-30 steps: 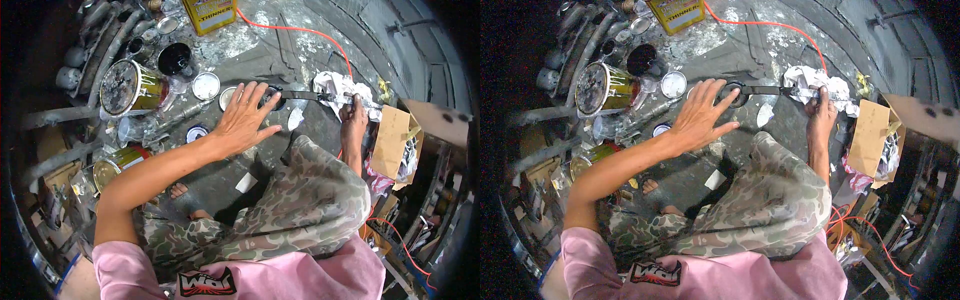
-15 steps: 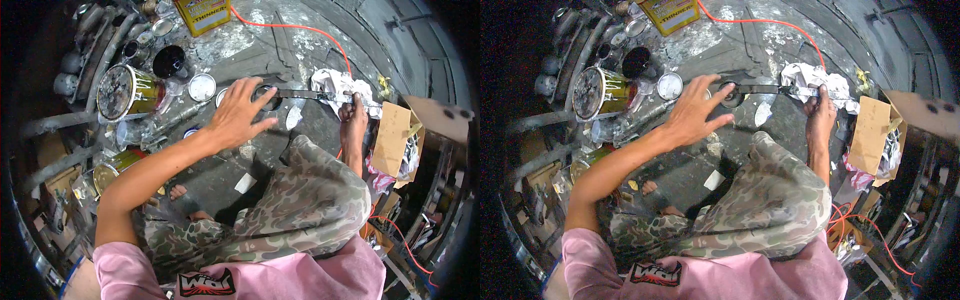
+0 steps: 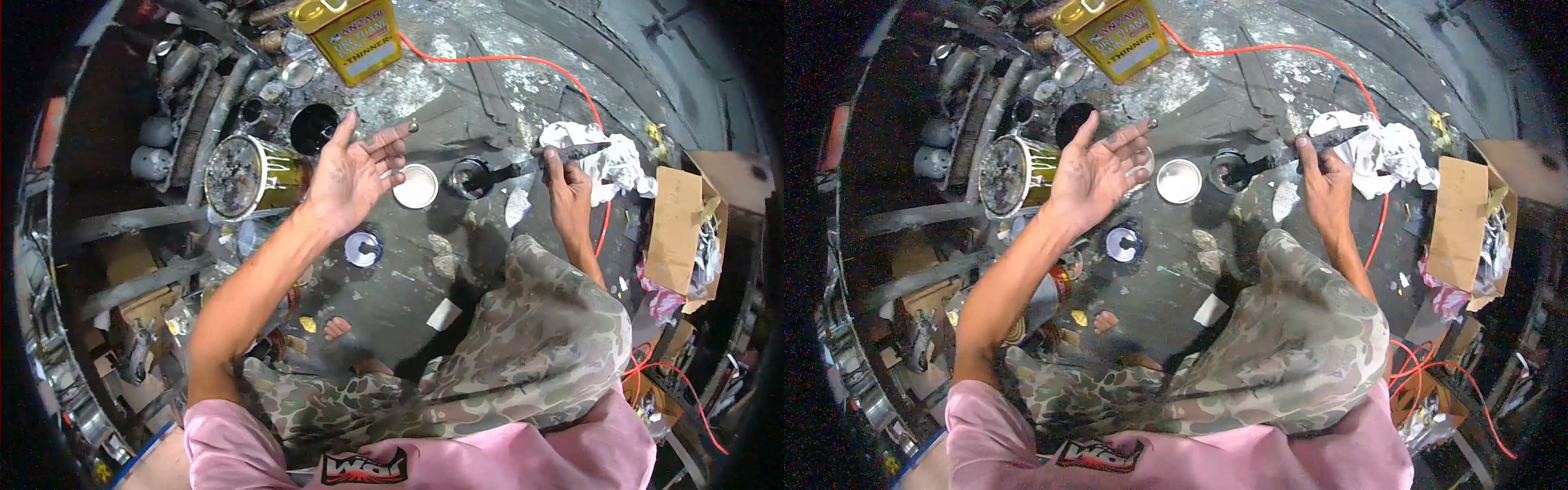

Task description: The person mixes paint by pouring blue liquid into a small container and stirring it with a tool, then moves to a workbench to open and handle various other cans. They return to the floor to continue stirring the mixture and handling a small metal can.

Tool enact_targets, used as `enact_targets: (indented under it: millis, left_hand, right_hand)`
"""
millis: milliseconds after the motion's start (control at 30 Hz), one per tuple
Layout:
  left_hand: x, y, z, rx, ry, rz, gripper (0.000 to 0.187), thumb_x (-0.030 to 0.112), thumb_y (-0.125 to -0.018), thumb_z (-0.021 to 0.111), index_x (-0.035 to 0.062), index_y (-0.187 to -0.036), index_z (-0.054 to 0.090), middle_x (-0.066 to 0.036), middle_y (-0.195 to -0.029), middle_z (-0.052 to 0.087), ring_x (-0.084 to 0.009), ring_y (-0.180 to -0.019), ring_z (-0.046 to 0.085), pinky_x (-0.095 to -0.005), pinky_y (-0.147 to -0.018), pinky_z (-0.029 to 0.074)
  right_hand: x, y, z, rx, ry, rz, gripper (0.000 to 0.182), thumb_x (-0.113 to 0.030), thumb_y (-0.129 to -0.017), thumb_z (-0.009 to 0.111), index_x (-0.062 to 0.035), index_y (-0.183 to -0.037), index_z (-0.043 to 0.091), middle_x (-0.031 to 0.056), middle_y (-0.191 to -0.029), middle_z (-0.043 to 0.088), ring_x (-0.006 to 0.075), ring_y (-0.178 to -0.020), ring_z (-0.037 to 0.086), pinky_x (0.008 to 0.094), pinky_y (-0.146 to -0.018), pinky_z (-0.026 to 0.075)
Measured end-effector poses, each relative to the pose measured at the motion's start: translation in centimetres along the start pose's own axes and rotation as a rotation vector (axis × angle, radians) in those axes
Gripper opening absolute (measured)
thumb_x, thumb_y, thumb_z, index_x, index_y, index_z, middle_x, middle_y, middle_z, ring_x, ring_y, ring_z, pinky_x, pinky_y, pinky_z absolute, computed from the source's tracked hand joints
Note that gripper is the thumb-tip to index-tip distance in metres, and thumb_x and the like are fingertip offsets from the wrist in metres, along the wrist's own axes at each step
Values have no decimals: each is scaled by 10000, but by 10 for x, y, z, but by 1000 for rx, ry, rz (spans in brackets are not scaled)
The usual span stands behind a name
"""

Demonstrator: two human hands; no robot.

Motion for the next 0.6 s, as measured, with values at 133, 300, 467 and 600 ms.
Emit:
enact_targets:
  millis: [133, 300, 467, 600]
  left_hand:
    - [5, 9, -2, -21, 39, 10, 729, 592, -1034, 414, -43, -1353, 577, -80, -1093, 645, -209, -1007, 576, -353, -952, 467]
    - [4, 12, -9, 28, -29, 43, 734, 604, -1029, 419, -41, -1332, 594, -73, -1048, 670, -201, -999, 583, -359, -955, 469]
    - [-8, 12, -14, 36, -22, 7, 742, 626, -1017, 430, -33, -1308, 610, -74, -1042, 680, -196, -970, 594, -341, -929, 467]
    - [-55, 17, -16, -32, -44, -156, 739, 650, -1014, 406, 2, -1294, 626, -51, -997, 679, -174, -900, 616, -326, -857, 476]
  right_hand:
    - [-4, 6, 25, -100, -2, -97, 346, -276, -1018, 653, 15, -836, 697, -25, -642, 472, 68, -623, 393, 287, -536, 313]
    - [-12, 16, 37, -175, 89, -173, 255, -210, -999, 660, 35, -1033, 722, 92, -776, 664, 134, -708, 518, 327, -656, 442]
    - [13, 17, 39, -160, 55, -126, 283, -247, -979, 691, 19, -1070, 715, 76, -762, 648, 127, -705, 513, 322, -648, 438]
    - [7, 23, 40, -196, 132, -68, 420, -290, -915, 761, -13, -1217, 670, 62, -779, 600, 132, -689, 482, 315, -621, 414]
Point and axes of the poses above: each hand's wrist, its own y-axis away from the middle knuckle, its own z-axis out of the palm, x = y × z, the point moved 7 cm from there along -y, towards the middle knuckle
